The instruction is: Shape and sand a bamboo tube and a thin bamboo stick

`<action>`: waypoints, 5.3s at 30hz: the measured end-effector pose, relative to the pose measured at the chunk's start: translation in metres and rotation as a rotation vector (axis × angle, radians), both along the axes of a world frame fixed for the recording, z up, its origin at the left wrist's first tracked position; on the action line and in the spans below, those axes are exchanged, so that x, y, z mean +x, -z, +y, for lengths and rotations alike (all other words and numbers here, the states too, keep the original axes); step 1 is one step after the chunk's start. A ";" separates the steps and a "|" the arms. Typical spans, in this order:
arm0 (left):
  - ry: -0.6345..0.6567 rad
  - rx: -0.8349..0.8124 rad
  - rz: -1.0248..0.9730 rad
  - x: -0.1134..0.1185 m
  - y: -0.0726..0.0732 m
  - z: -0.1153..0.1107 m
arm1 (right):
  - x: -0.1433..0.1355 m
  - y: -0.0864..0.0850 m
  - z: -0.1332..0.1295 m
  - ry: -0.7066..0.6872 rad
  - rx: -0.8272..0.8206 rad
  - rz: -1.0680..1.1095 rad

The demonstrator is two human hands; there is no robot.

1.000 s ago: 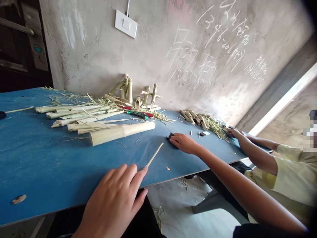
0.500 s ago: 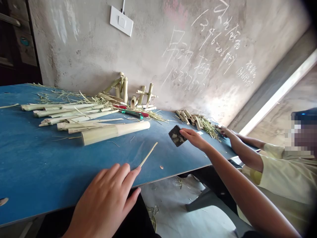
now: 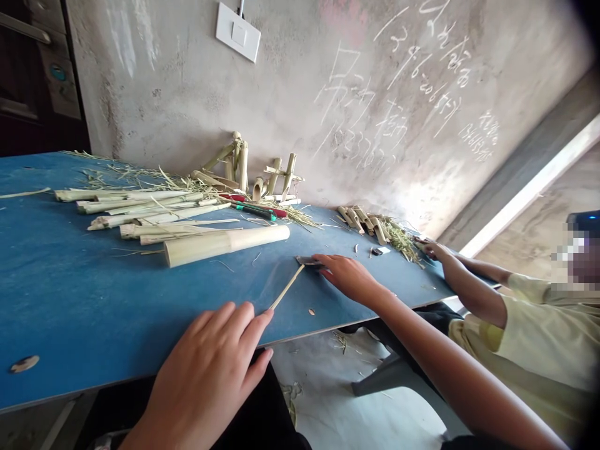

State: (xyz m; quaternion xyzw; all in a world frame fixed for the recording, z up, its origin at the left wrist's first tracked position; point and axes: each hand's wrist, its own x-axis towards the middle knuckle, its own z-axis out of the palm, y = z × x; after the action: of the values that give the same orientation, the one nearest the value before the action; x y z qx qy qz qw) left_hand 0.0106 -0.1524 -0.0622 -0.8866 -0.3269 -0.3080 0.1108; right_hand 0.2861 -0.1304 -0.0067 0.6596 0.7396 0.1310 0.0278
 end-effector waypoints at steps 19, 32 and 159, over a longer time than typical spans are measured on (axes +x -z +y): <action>0.015 0.001 -0.034 0.000 0.000 0.000 | 0.016 -0.004 -0.034 -0.207 -0.110 0.259; 0.008 -0.026 -0.006 0.000 -0.002 -0.001 | 0.012 -0.005 0.007 -0.309 -0.083 0.180; 0.003 0.079 0.435 -0.028 -0.130 0.097 | -0.007 -0.023 0.101 -0.191 0.343 0.363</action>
State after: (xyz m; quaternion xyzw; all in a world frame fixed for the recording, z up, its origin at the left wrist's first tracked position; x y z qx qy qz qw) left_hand -0.0179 -0.0550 0.0680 -0.9275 -0.2819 -0.1222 0.2129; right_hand 0.2790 -0.0296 0.0163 0.5948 0.7582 0.1359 -0.2301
